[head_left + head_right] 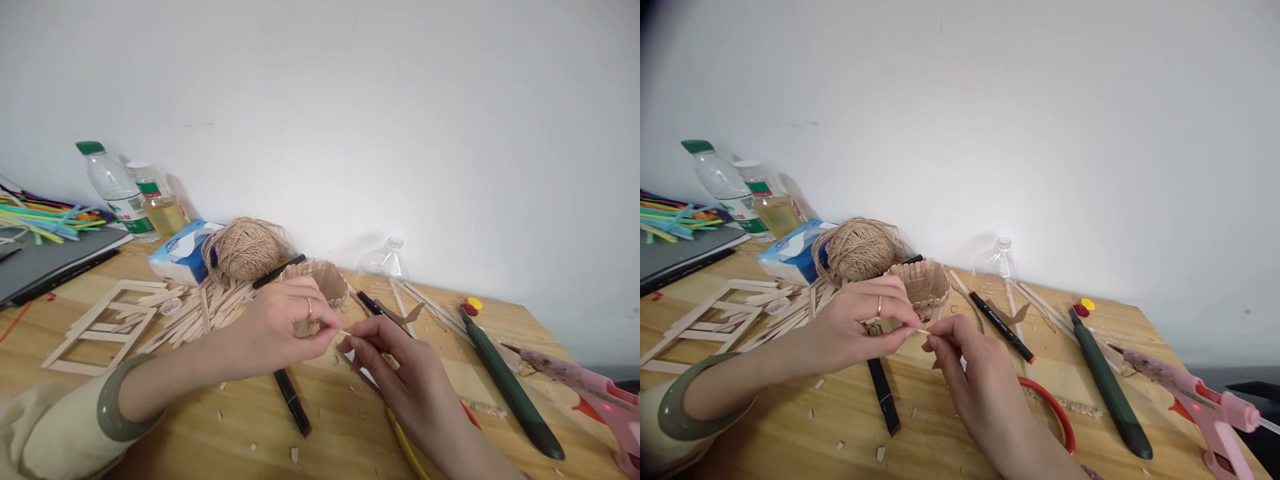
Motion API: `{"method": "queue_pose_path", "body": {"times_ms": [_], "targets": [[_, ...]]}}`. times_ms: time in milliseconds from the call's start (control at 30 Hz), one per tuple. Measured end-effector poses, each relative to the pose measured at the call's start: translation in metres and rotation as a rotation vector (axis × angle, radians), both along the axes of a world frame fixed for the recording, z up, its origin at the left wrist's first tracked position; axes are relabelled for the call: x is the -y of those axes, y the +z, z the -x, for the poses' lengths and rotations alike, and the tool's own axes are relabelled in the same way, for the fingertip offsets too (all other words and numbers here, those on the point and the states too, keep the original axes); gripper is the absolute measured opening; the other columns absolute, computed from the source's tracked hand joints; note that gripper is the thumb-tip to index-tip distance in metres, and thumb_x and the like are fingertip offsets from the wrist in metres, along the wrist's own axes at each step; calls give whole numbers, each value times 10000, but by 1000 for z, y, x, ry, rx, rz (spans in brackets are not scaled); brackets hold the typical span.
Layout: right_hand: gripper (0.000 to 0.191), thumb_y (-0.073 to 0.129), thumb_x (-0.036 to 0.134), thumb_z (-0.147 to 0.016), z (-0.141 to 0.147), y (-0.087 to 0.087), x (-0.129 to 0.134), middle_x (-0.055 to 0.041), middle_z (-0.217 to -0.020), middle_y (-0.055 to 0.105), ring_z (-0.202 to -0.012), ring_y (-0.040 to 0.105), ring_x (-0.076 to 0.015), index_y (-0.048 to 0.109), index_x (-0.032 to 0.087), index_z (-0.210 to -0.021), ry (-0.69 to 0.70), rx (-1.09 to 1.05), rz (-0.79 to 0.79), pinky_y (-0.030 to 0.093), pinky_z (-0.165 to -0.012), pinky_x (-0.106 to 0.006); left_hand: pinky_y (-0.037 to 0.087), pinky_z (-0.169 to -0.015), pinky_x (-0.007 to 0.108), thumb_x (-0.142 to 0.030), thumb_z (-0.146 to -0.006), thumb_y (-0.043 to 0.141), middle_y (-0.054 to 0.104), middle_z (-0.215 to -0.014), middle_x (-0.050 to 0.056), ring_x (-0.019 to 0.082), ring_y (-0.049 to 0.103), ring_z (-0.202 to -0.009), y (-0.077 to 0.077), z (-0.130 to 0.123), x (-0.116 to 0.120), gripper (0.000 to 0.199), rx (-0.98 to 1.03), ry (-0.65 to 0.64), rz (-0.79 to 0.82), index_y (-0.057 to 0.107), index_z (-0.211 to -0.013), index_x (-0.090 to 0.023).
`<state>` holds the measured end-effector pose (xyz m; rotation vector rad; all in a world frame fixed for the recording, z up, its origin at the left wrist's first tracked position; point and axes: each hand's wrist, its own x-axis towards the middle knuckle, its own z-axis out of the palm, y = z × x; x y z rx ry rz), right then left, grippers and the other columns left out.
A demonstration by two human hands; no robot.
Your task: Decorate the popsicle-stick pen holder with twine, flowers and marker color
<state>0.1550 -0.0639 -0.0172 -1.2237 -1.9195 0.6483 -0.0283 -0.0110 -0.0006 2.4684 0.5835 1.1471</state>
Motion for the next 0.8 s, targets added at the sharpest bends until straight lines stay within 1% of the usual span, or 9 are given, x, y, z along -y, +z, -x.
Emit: {"method": "queue_pose_path", "body": {"times_ms": [67, 133, 267, 333, 500, 567, 633, 700, 800], "targets": [[135, 470, 206, -918, 0, 0, 0, 36, -648, 603, -562, 577, -101, 565, 213, -822, 6, 16, -15, 442, -511, -199, 475, -647, 277, -84, -771, 584, 656, -637, 12, 119, 571, -628, 0, 0, 1, 104, 19, 5, 33, 652, -730, -151], [127, 472, 191, -917, -1, -2, 0, 42, -643, 597, -556, 565, -96, 555, 215, -823, 30, 26, -37, 435, -512, -195, 462, -625, 264, -86, -746, 580, 632, -624, 4, 115, 553, -619, 0, -1, 2, 103, 29, 19, 154, 640, -686, -145], [114, 478, 161, -913, -1, -5, 1, 44, -661, 606, -552, 562, -87, 549, 219, -846, 50, 24, -116, 434, -510, -184, 400, -503, 202, -152, -728, 564, 555, -609, -34, 86, 483, -546, -2, -3, 3, 48, 3, 30, 692, 588, -687, -153], [106, 478, 160, -914, -2, -7, 1, 43, -665, 608, -552, 568, -87, 553, 222, -871, 46, 12, -163, 441, -510, -181, 368, -490, 194, -185, -768, 524, 508, -615, -51, 80, 446, -542, -5, -4, 4, 53, -20, 17, 816, 539, -721, -166], [92, 462, 182, -925, -2, -8, 3, 22, -708, 645, -550, 594, -101, 538, 229, -905, -13, 4, -219, 468, -504, -194, 370, -571, 222, -148, -864, 347, 452, -694, -46, 98, 424, -624, -12, -2, 3, 129, -152, -26, 688, 431, -778, -192], [72, 458, 222, -933, -2, -7, 4, 12, -729, 667, -558, 610, -109, 526, 233, -912, -38, -30, -182, 483, -517, -205, 361, -578, 231, -165, -892, 308, 435, -679, -46, 101, 417, -619, -12, -1, 3, 182, -191, -41, 665, 405, -741, -194], [78, 453, 261, -939, -2, -7, 4, 14, -711, 674, -565, 623, -112, 519, 235, -907, -41, -63, -104, 498, -542, -211, 330, -550, 231, -235, -925, 297, 403, -627, -51, 98, 390, -582, -11, -2, 4, 271, -206, -17, 653, 380, -672, -190], [93, 454, 279, -938, -2, -7, 4, 20, -686, 676, -562, 627, -110, 518, 233, -888, -48, -87, -44, 501, -551, -206, 302, -517, 225, -315, -930, 336, 380, -593, -55, 95, 367, -558, -8, -4, 5, 328, -164, 51, 653, 391, -635, -184], [106, 492, 275, -919, -2, -8, 4, 33, -633, 656, -527, 606, -100, 541, 225, -839, -71, -66, -39, 470, -513, -186, 350, -529, 205, -318, -863, 504, 477, -646, -50, 95, 440, -591, -4, -5, 9, 167, -57, 81, 693, 528, -778, -175]]}}
